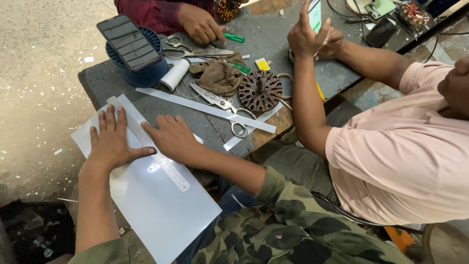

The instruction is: The person measures and cuts a white sheet using a ruler and scissors. They repeatedly align the ruler, trim edges, and fold the sheet to create straight cuts. The cut strips are placed on the table.

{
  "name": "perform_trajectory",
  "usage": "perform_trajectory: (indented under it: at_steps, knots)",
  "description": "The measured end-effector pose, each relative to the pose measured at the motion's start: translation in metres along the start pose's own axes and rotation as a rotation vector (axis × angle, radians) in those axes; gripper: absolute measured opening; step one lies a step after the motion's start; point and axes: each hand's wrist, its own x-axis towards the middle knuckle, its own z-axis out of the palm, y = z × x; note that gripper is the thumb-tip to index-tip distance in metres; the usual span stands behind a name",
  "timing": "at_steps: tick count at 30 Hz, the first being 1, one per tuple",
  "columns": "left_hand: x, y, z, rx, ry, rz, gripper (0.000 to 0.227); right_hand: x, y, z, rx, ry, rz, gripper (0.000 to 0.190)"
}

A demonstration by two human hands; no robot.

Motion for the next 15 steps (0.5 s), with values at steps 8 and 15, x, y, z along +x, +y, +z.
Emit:
perform_trajectory:
  at_steps: [8,15]
  knots:
    - [0.0,0.008,-0.005,0.034,-0.054,-0.048,0.162,-0.058,-0.016,-0.04,0.057,-0.083,0.035,0.049]
    - [-0.001,0.012,-0.008,0.04,-0.079,-0.064,0.163,-0.087,-0.025,-0.055,0.036,-0.135,0.052,0.047]
